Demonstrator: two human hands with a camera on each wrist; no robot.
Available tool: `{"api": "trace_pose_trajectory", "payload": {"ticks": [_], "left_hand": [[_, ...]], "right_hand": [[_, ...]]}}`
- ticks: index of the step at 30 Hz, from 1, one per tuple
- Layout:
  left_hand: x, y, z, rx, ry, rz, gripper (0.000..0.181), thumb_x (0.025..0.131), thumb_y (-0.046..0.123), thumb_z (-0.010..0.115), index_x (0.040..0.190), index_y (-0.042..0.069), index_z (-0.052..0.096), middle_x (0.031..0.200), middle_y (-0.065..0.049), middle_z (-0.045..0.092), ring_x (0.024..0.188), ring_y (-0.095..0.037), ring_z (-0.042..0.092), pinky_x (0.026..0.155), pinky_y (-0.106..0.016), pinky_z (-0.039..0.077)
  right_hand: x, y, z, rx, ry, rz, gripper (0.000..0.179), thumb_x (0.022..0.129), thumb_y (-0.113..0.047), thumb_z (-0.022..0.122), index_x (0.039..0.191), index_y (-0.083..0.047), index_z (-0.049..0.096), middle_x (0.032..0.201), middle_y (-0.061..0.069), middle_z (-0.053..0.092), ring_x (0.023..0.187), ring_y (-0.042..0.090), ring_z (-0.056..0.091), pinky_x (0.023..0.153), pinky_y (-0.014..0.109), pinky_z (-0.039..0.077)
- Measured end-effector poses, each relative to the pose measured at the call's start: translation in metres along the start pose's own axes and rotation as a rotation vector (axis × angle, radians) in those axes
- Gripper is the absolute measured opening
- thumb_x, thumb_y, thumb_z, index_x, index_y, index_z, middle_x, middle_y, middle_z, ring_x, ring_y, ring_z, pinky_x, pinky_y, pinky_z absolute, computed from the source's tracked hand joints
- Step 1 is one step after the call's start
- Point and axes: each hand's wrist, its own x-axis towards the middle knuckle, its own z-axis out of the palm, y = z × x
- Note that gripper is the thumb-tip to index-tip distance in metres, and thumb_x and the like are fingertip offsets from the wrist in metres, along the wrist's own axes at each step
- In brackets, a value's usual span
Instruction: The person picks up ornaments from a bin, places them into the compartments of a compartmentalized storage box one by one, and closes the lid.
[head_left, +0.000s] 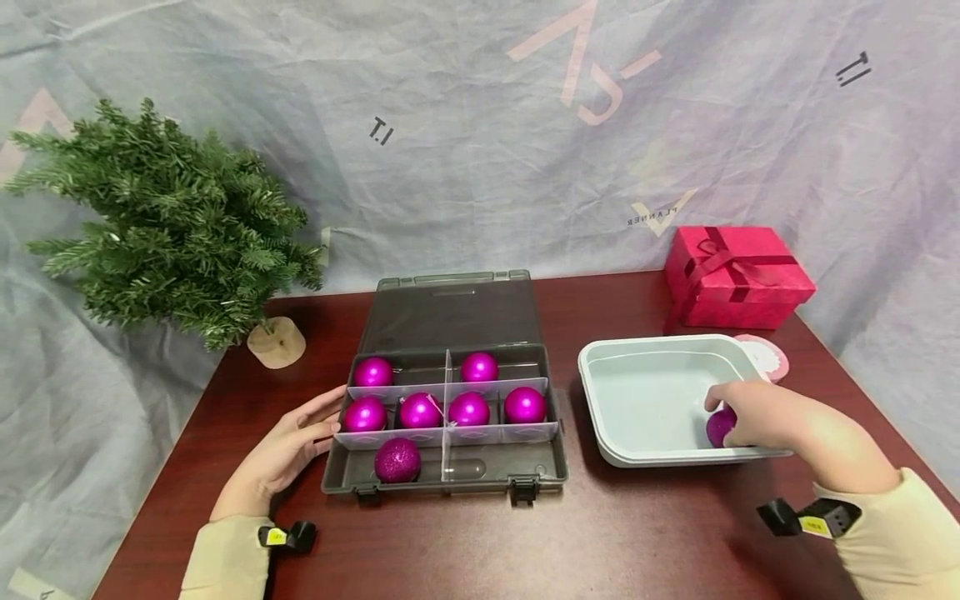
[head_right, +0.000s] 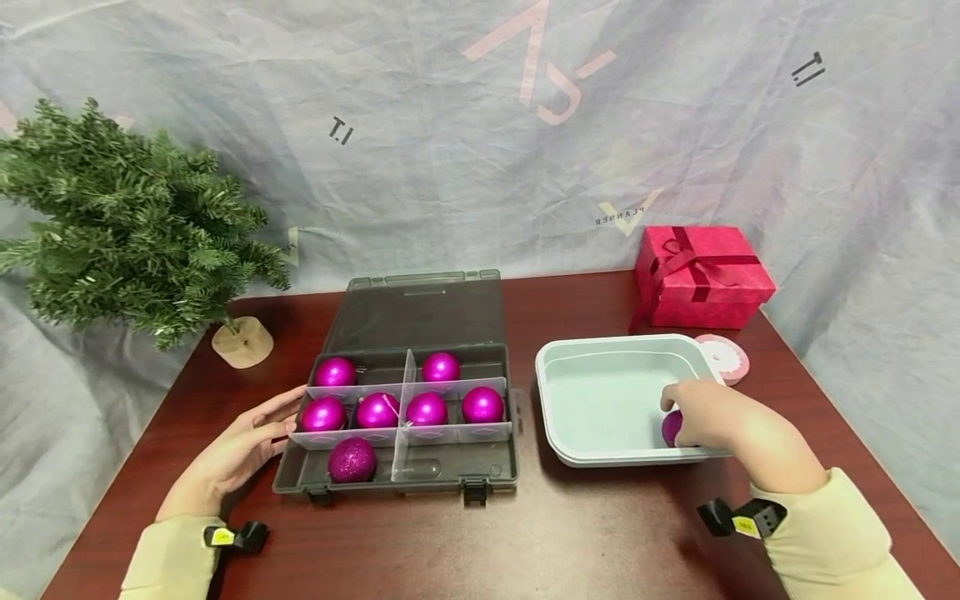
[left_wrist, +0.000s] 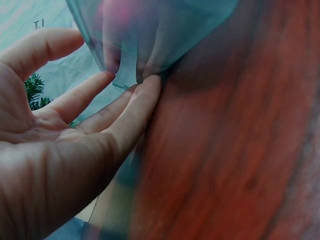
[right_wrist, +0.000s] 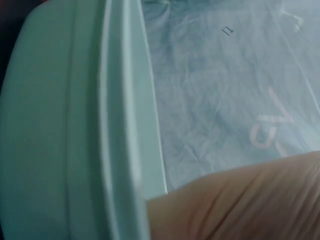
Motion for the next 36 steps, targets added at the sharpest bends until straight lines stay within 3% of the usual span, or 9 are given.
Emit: {"api": "trace_pose_trajectory", "payload": {"ticks": [7,13,23,29,33,36], "left_hand": [[0.0,0.0,0.0,0.014,0.009,-0.015,0.064,0.103,0.0,0.052,0.159,-0.006,0.022,0.144,0.003,0.048,0.125,-0.003,0.054,0.095,-0.031,0.051],[0.001,-0.001,-0.002,0.017,0.008,-0.018,0.064,0.104,0.001,0.052,0.159,-0.006,0.021,0.145,0.003,0.047,0.124,-0.004,0.055,0.095,-0.03,0.051],[0.001,-0.003,-0.002,0.017,0.008,-0.01,0.064,0.104,0.0,0.051,0.159,-0.006,0.021,0.147,0.0,0.045,0.125,-0.004,0.055,0.095,-0.031,0.051],[0.0,-0.001,-0.001,0.012,0.008,-0.012,0.064,0.104,0.001,0.051,0.159,-0.007,0.019,0.147,-0.001,0.044,0.122,-0.006,0.057,0.095,-0.03,0.051],[0.0,-0.001,-0.001,0.006,0.0,-0.003,0.064,0.104,0.001,0.052,0.159,-0.007,0.02,0.148,-0.002,0.044,0.124,-0.005,0.055,0.095,-0.031,0.051],[0.0,-0.001,-0.002,-0.003,-0.007,0.007,0.064,0.104,0.0,0.051,0.159,-0.007,0.02,0.148,0.0,0.045,0.126,-0.004,0.054,0.096,-0.032,0.051]], "right_hand": [[0.003,-0.003,0.0,-0.011,0.012,0.036,0.036,0.071,-0.004,0.085,0.103,0.002,0.068,0.084,0.006,0.064,0.076,0.024,0.059,0.066,0.041,0.055],[0.001,-0.01,-0.002,0.049,0.154,-0.023,0.052,0.069,-0.014,0.093,0.111,0.004,0.066,0.092,0.008,0.066,0.084,0.028,0.064,0.07,0.048,0.058],[0.002,-0.042,-0.009,0.082,0.44,-0.134,0.048,0.076,-0.013,0.089,0.116,-0.002,0.066,0.102,0.007,0.07,0.089,0.027,0.069,0.075,0.047,0.057],[0.005,-0.065,-0.015,0.189,0.528,-0.273,0.049,0.077,-0.013,0.089,0.122,-0.009,0.068,0.106,-0.003,0.071,0.089,0.018,0.072,0.076,0.034,0.059],[0.009,-0.079,-0.016,0.251,0.548,-0.286,0.048,0.081,-0.022,0.089,0.124,-0.023,0.068,0.111,-0.01,0.071,0.094,0.01,0.072,0.079,0.019,0.054],[0.014,-0.089,-0.012,0.363,0.519,-0.301,0.047,0.084,-0.023,0.087,0.126,-0.026,0.067,0.116,-0.01,0.069,0.103,0.008,0.069,0.083,0.016,0.051]]}}
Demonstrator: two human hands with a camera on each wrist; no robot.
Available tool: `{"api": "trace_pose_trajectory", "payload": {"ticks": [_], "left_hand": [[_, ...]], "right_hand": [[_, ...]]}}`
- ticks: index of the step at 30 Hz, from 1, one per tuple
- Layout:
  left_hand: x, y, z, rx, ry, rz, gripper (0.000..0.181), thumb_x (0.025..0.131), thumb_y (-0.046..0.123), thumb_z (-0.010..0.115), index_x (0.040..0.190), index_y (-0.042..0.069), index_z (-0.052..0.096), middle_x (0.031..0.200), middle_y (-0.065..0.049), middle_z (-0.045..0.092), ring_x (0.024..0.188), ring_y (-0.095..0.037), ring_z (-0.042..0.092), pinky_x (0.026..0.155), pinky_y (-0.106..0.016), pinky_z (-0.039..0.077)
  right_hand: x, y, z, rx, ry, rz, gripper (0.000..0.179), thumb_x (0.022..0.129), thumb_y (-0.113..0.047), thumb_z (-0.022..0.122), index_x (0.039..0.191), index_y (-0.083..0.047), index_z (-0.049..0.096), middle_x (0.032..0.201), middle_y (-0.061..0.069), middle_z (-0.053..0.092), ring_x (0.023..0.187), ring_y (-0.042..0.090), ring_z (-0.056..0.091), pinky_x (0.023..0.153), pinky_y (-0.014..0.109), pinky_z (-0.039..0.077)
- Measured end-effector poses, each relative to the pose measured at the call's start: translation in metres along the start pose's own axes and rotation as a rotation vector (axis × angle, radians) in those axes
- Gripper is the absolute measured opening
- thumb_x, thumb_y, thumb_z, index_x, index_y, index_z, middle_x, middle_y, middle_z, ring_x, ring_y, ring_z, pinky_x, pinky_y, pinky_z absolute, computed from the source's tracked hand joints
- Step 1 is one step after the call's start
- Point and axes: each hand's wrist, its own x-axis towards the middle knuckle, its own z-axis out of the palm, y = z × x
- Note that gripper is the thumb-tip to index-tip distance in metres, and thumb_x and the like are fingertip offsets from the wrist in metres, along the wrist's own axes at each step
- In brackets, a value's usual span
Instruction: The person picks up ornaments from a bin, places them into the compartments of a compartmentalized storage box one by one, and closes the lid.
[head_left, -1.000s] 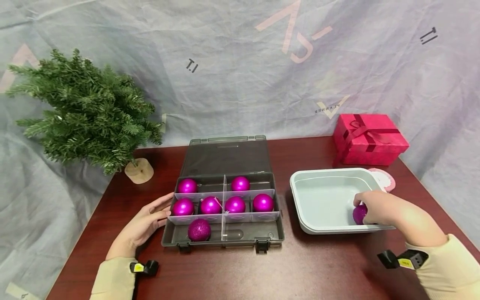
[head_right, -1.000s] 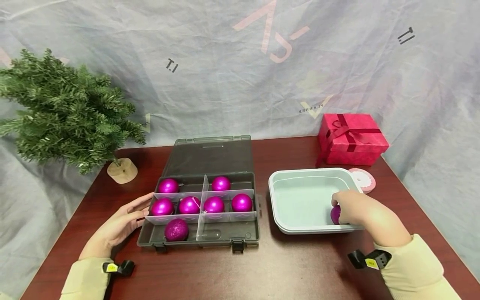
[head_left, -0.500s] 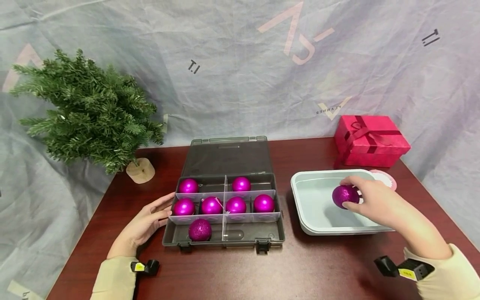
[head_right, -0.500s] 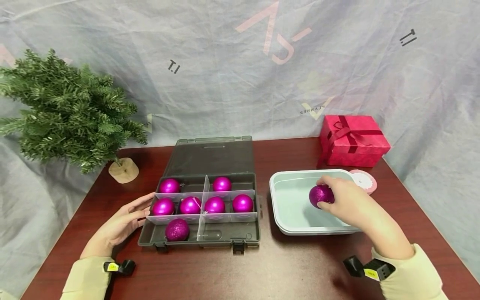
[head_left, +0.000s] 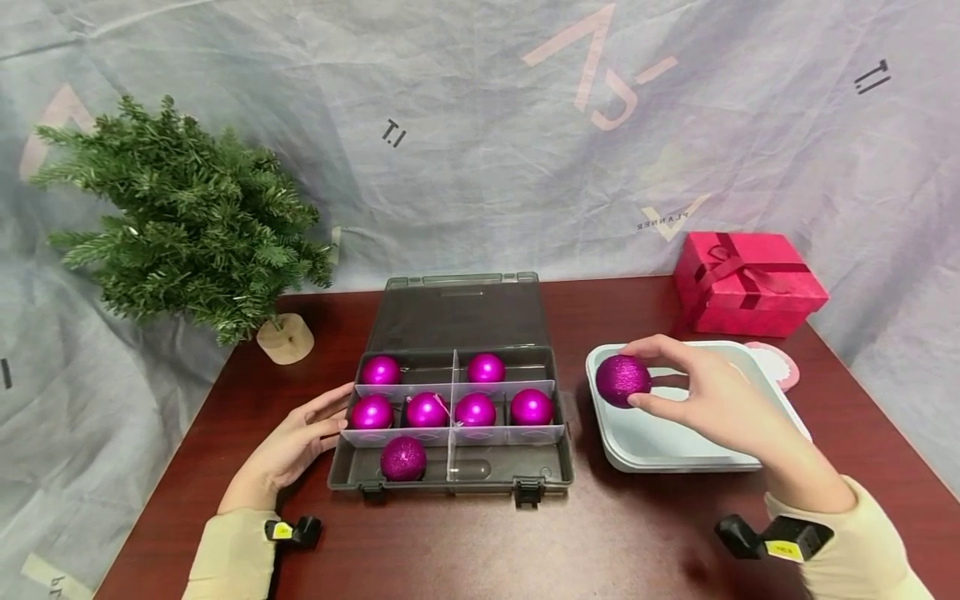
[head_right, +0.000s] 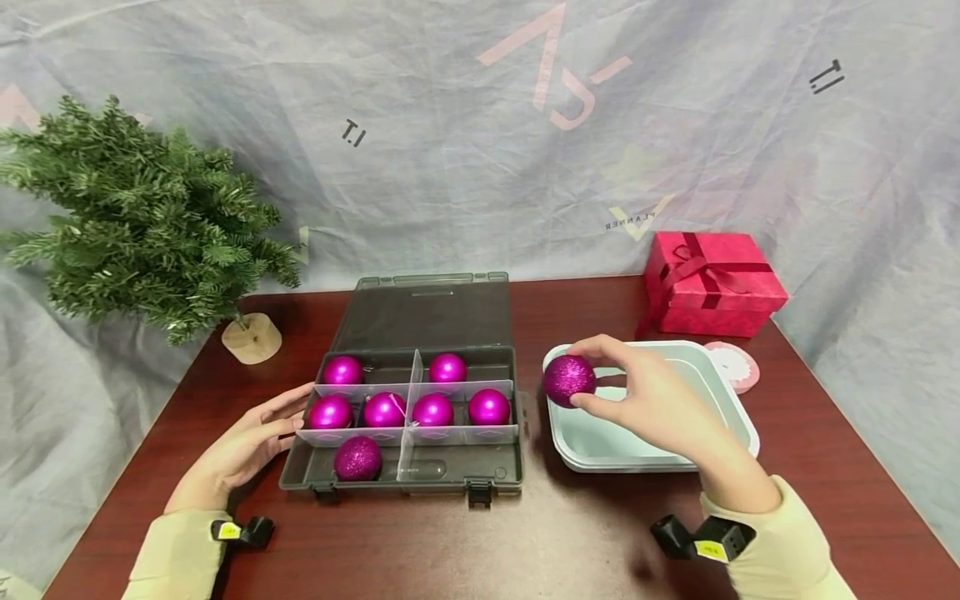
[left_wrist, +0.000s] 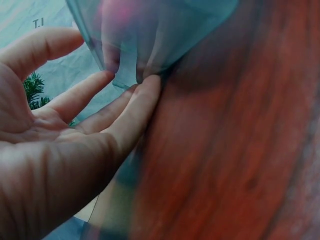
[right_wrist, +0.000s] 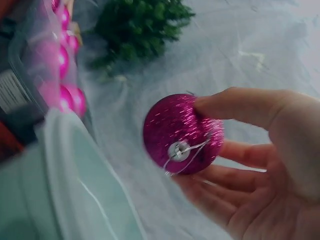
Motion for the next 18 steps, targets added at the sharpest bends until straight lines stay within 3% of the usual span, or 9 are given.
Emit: {"api": "trace_pose_trajectory", "payload": {"ticks": [4,9,18], "left_hand": [[-0.002,-0.001,-0.001,-0.017,-0.013,0.019,0.062,0.104,-0.001,0.05,0.159,-0.007,0.021,0.145,0.004,0.048,0.125,-0.005,0.055,0.095,-0.032,0.052],[-0.004,0.0,-0.001,-0.03,-0.027,0.03,0.063,0.104,-0.002,0.049,0.159,-0.008,0.02,0.143,0.006,0.051,0.124,-0.007,0.056,0.095,-0.032,0.052],[-0.002,0.003,0.002,0.0,-0.007,-0.003,0.064,0.105,0.001,0.05,0.16,-0.007,0.019,0.154,-0.01,0.04,0.123,-0.01,0.058,0.097,-0.032,0.051]], "right_hand": [[0.009,-0.006,0.019,0.246,-0.048,-0.006,0.046,0.087,-0.012,0.083,0.129,-0.019,0.065,0.12,-0.005,0.068,0.11,0.012,0.065,0.089,0.021,0.052],[0.02,-0.014,0.042,0.454,-0.108,-0.031,0.048,0.087,-0.004,0.081,0.131,-0.012,0.064,0.123,0.0,0.065,0.114,0.018,0.064,0.091,0.03,0.054],[0.034,-0.033,0.077,0.529,-0.232,-0.045,0.047,0.088,-0.011,0.082,0.132,-0.013,0.064,0.125,0.001,0.066,0.112,0.022,0.066,0.093,0.037,0.054]]}}
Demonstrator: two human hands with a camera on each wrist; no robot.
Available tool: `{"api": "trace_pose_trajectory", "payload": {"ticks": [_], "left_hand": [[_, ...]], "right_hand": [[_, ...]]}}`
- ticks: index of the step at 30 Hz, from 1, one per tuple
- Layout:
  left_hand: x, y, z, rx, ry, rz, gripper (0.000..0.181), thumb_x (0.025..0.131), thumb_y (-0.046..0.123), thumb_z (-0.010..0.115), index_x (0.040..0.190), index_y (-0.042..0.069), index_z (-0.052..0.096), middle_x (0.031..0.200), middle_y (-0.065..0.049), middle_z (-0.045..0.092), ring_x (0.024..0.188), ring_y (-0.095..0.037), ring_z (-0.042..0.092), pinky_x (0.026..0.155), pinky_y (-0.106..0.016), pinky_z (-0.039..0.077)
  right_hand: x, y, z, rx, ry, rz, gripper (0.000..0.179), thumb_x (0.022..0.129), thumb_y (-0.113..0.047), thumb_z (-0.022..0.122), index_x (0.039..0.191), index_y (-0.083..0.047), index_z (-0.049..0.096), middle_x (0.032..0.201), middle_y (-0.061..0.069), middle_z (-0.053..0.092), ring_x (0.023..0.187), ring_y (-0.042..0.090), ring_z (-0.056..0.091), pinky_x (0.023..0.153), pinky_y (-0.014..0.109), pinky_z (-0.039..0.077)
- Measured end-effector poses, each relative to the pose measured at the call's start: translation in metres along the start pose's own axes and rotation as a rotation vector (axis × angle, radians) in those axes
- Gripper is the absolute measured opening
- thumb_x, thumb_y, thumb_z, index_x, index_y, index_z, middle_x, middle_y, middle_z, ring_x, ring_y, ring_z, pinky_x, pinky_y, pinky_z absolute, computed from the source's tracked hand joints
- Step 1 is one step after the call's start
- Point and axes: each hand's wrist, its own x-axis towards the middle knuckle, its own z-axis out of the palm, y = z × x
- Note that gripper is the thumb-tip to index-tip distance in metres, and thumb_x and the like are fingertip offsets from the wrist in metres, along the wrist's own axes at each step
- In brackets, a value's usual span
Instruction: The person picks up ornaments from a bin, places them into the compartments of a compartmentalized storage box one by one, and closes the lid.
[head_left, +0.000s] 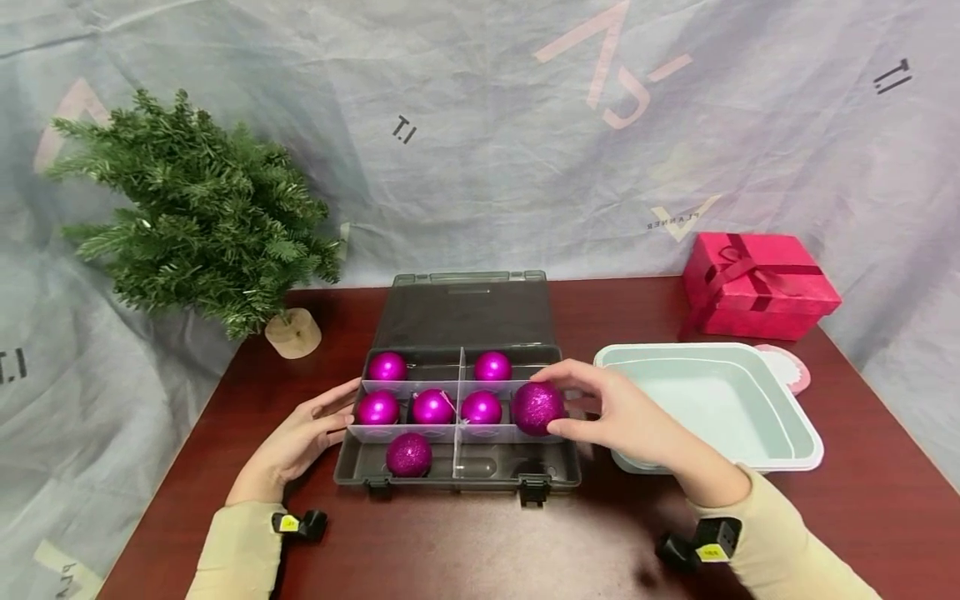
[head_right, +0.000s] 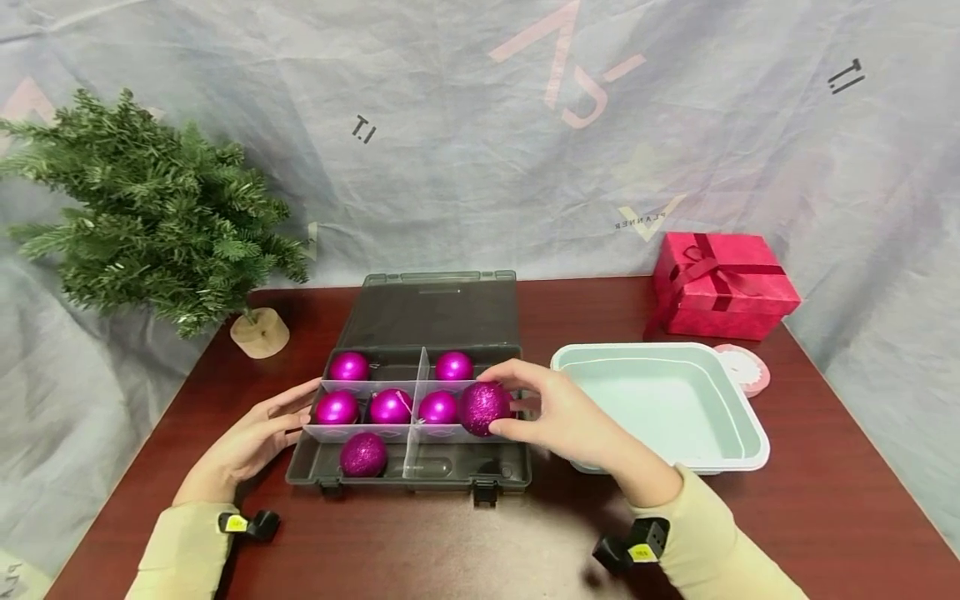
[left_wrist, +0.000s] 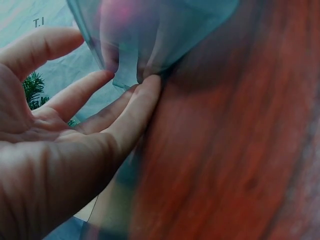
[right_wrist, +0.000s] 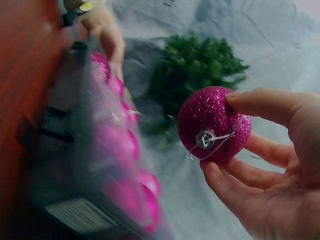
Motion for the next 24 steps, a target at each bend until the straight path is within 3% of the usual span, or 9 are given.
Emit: {"api": "trace_pose_trajectory", "payload": {"ticks": [3,8,17,24], "left_hand": [[0.002,0.0,0.001,-0.001,-0.001,-0.001,0.064,0.104,0.0,0.05,0.159,-0.007,0.019,0.154,-0.012,0.039,0.123,-0.011,0.058,0.097,-0.032,0.051],[0.004,-0.001,0.001,-0.012,0.002,0.002,0.063,0.104,-0.001,0.05,0.159,-0.007,0.02,0.151,-0.008,0.043,0.122,-0.011,0.059,0.096,-0.033,0.052],[0.004,-0.003,-0.001,-0.028,0.006,0.014,0.063,0.103,-0.003,0.05,0.158,-0.008,0.02,0.147,-0.004,0.047,0.119,-0.012,0.06,0.095,-0.032,0.052],[0.001,-0.003,-0.001,-0.033,0.007,0.014,0.063,0.103,-0.003,0.05,0.158,-0.008,0.02,0.145,-0.001,0.048,0.118,-0.012,0.06,0.095,-0.033,0.052]], "right_hand": [[0.005,0.006,0.012,-0.009,-0.036,0.009,0.047,0.088,-0.012,0.083,0.131,-0.016,0.064,0.127,0.0,0.065,0.113,0.021,0.065,0.092,0.037,0.055],[0.012,0.017,0.029,-0.114,-0.077,-0.011,0.047,0.086,-0.013,0.084,0.128,-0.019,0.066,0.127,-0.004,0.065,0.112,0.016,0.064,0.095,0.039,0.053],[0.014,0.03,0.048,-0.127,-0.109,-0.042,0.05,0.081,-0.005,0.086,0.126,-0.016,0.067,0.123,-0.004,0.065,0.113,0.017,0.062,0.096,0.036,0.053],[0.013,0.037,0.058,-0.235,-0.076,-0.167,0.054,0.075,-0.001,0.089,0.123,-0.014,0.068,0.123,-0.004,0.066,0.112,0.016,0.06,0.09,0.031,0.054]]}}
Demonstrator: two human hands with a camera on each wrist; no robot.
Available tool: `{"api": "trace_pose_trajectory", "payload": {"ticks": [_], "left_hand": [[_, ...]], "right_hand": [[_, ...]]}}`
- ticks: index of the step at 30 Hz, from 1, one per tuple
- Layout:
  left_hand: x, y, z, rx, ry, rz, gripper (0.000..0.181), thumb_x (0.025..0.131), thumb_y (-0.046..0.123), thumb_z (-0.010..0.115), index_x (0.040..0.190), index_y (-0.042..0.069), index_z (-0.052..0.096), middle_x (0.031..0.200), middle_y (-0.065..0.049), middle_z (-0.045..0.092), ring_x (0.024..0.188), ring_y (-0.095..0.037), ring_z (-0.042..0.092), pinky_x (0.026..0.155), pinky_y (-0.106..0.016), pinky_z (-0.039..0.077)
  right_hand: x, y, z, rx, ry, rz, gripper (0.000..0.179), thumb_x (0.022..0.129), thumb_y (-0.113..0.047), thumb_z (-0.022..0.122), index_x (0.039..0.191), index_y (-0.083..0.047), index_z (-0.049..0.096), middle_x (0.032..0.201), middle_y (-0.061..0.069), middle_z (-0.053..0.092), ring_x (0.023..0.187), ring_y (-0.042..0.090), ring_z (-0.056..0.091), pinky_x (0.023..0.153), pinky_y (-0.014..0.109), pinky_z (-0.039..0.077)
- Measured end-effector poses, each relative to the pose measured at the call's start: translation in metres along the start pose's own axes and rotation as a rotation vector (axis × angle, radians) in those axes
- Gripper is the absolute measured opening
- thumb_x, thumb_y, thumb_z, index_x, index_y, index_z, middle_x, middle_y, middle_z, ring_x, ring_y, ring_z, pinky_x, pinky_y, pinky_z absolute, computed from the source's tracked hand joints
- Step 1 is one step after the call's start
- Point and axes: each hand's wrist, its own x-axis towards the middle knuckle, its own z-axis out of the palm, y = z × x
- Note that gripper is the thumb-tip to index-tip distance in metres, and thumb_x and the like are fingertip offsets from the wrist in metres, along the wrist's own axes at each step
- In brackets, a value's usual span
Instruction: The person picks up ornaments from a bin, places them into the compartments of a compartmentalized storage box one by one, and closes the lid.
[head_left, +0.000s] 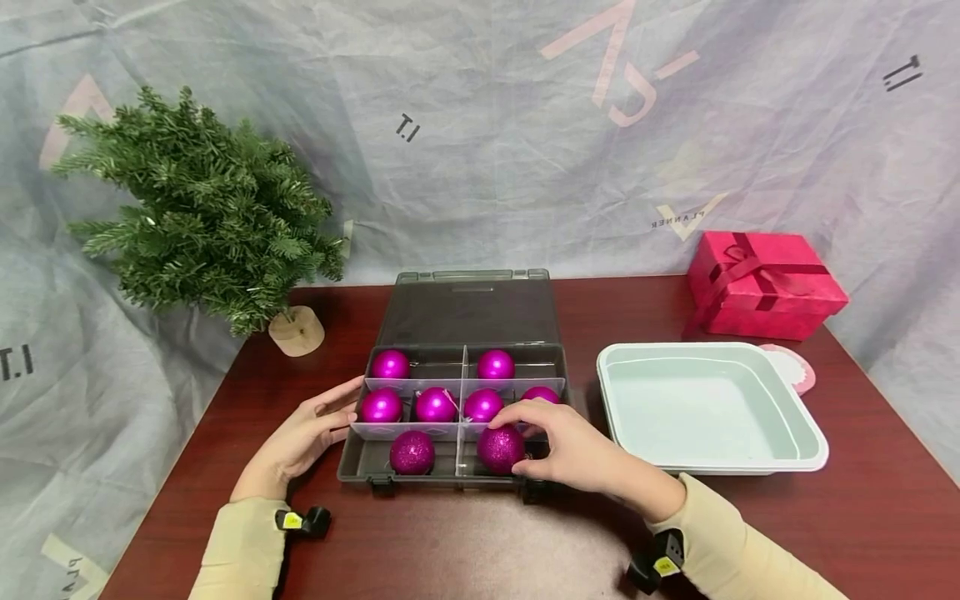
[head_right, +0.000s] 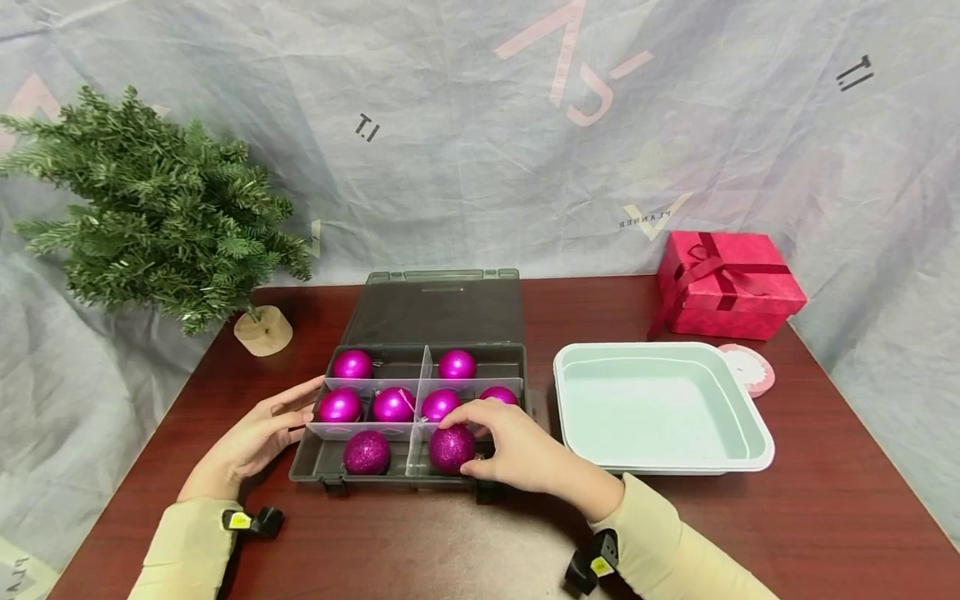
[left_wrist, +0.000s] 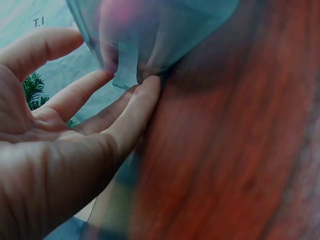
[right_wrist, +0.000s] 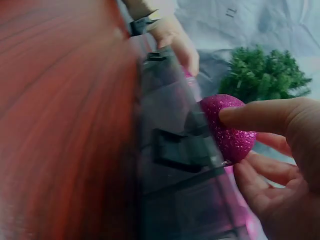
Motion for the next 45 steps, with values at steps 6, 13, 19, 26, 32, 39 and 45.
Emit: {"api": "trace_pose_trajectory", "payload": {"ticks": [6,13,19,26,32,39,45], "left_hand": [[-0.001,0.001,0.001,-0.001,-0.004,0.019,0.063,0.103,-0.003,0.05,0.158,-0.009,0.021,0.145,-0.001,0.049,0.118,-0.011,0.06,0.095,-0.033,0.052],[-0.001,0.001,0.001,0.002,-0.005,0.031,0.061,0.103,-0.003,0.051,0.158,-0.007,0.025,0.149,-0.007,0.046,0.119,-0.01,0.059,0.094,-0.032,0.052],[-0.004,0.004,0.001,0.015,0.023,0.008,0.062,0.103,-0.001,0.052,0.158,-0.009,0.023,0.146,-0.005,0.049,0.123,-0.008,0.058,0.095,-0.032,0.052],[0.0,0.016,-0.001,0.056,0.058,-0.052,0.06,0.105,0.001,0.049,0.157,-0.01,0.022,0.155,-0.024,0.038,0.12,-0.009,0.059,0.097,-0.033,0.05],[0.03,0.044,-0.007,0.113,0.115,-0.074,0.058,0.109,0.011,0.044,0.155,-0.015,0.019,0.157,-0.036,0.026,0.131,-0.024,0.053,0.108,-0.037,0.042],[0.077,0.076,-0.013,0.062,0.139,-0.229,0.065,0.111,0.025,0.038,0.159,-0.01,0.011,0.163,-0.032,0.014,0.15,-0.043,0.018,0.12,-0.048,0.021],[0.107,0.095,-0.01,0.069,0.175,-0.332,0.073,0.109,0.033,0.039,0.159,-0.009,0.007,0.164,-0.03,0.011,0.151,-0.043,0.015,0.121,-0.05,0.017]], "right_hand": [[-0.001,0.003,0.007,-0.144,0.027,-0.101,0.055,0.073,-0.004,0.09,0.122,-0.014,0.067,0.125,-0.004,0.066,0.109,0.014,0.059,0.085,0.03,0.053],[-0.004,0.003,0.009,-0.241,0.011,-0.122,0.054,0.078,-0.009,0.088,0.127,-0.014,0.065,0.131,-0.002,0.065,0.119,0.017,0.057,0.099,0.045,0.045],[-0.003,0.0,0.007,-0.207,0.012,-0.152,0.045,0.085,-0.008,0.082,0.127,-0.008,0.066,0.13,0.003,0.065,0.118,0.018,0.059,0.095,0.038,0.05],[0.001,-0.013,-0.018,-0.051,0.033,-0.083,0.038,0.091,-0.008,0.077,0.128,-0.009,0.067,0.127,0.002,0.068,0.119,0.017,0.062,0.096,0.041,0.052],[0.013,-0.026,-0.07,0.212,0.071,0.188,0.036,0.1,-0.014,0.068,0.134,-0.009,0.063,0.129,0.004,0.067,0.121,0.023,0.062,0.099,0.035,0.05],[0.045,-0.01,-0.131,0.723,0.138,0.514,0.054,0.111,-0.02,0.042,0.153,0.013,0.032,0.154,0.029,0.039,0.14,0.032,0.044,0.116,0.039,0.03],[0.071,0.026,-0.149,0.998,0.159,0.707,0.069,0.112,-0.032,0.033,0.161,0.006,0.002,0.168,0.024,0.003,0.154,0.034,0.011,0.123,0.042,0.008]]}}
